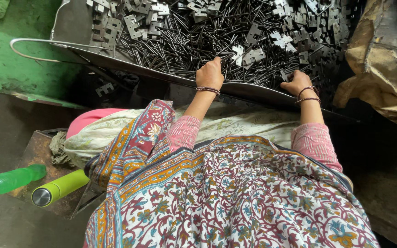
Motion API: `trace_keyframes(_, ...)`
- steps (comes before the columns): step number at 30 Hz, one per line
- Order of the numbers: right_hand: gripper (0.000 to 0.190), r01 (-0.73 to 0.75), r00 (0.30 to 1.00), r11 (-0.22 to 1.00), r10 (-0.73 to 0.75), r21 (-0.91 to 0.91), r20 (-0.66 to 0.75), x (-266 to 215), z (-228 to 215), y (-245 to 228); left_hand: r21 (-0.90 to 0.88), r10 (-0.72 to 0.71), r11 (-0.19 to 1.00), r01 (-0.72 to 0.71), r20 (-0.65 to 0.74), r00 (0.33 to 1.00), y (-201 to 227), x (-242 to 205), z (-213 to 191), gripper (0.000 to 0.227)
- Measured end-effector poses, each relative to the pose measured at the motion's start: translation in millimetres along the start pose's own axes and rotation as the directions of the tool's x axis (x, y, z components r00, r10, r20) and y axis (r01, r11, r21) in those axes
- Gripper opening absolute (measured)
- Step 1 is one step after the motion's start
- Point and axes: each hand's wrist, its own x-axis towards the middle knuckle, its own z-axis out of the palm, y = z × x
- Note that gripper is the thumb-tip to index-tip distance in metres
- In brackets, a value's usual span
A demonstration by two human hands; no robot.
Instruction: The person sits in front of a large metal bin filled with small metal parts and nails, picking up and sorting the parts by hand. The person repeatedly reaches into the bin, selects specific pieces, and places them aside or into a different area.
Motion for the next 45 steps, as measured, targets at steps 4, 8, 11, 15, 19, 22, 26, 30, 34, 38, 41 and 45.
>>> trace_keyframes(4,0.043,-0.021,0.999,1.0,0.02,0.019,0.036,-13.8,-10.6,-15.2,0.009,0.004,1.0,-0.004,0.012,1.0,0.4,0.8,-0.8,0.012)
trace_keyframes(8,0.036,0.076,0.997,0.995,-0.077,0.062,0.013,-21.7,-29.6,-35.6,0.0,-0.003,1.0,0.003,0.025,1.0,1.4,0.8,-2.0,0.012)
trace_keyframes(11,0.035,0.199,0.98,0.977,-0.197,0.072,-0.034,-20.4,-43.0,-56.1,0.003,0.009,1.0,-0.009,0.023,1.0,1.1,-0.1,-1.9,0.017)
trace_keyframes(15,0.031,0.242,0.942,0.967,-0.252,-0.073,-0.221,-13.2,-48.0,-89.1,0.007,0.015,1.0,-0.015,0.014,1.0,0.8,-0.2,-1.2,0.022)
trace_keyframes(19,0.031,0.344,0.884,0.905,-0.402,-0.248,-0.24,-6.8,-33.7,-122.5,0.013,0.019,1.0,-0.019,0.019,1.0,1.4,1.0,1.5,0.018)
trace_keyframes(22,0.035,0.5,0.829,0.828,-0.542,-0.253,-0.137,-1.7,-16.3,-149.9,0.031,0.03,0.999,-0.031,0.02,0.999,0.9,1.5,2.4,0.017)
trace_keyframes(26,0.065,0.639,0.716,0.667,-0.698,-0.383,-0.022,4.5,-1.6,-179.4,0.038,0.034,0.999,-0.035,0.011,0.999,1.3,-0.9,3.8,0.016)
trace_keyframes(30,0.089,0.674,0.665,0.558,-0.744,-0.484,0.067,9.2,-2.3,-198.9,0.045,0.021,0.999,-0.021,0.009,1.0,3.9,0.4,1.6,0.015)
trace_keyframes(34,0.089,0.65,0.696,0.541,-0.706,-0.534,0.132,6.7,-7.8,-203.3,0.031,0.02,0.999,-0.021,0.029,0.999,5.4,-2.6,-1.7,0.016)
trace_keyframes(38,0.081,0.657,0.714,0.577,-0.683,-0.485,0.154,2.1,-15.0,-204.6,0.037,0.018,0.999,-0.02,0.042,0.999,6.6,-1.0,-6.2,0.017)
trace_keyframes(41,0.071,0.64,0.719,0.561,-0.678,-0.525,0.152,-4.5,-19.0,-199.5,0.021,0.021,1.0,-0.021,0.024,0.999,6.8,-0.7,-5.9,0.019)
trace_keyframes(45,0.065,0.631,0.722,0.552,-0.675,-0.545,0.152,-10.1,-22.9,-191.1,0.022,0.024,0.999,-0.024,0.015,1.0,6.0,-2.2,-5.1,0.017)
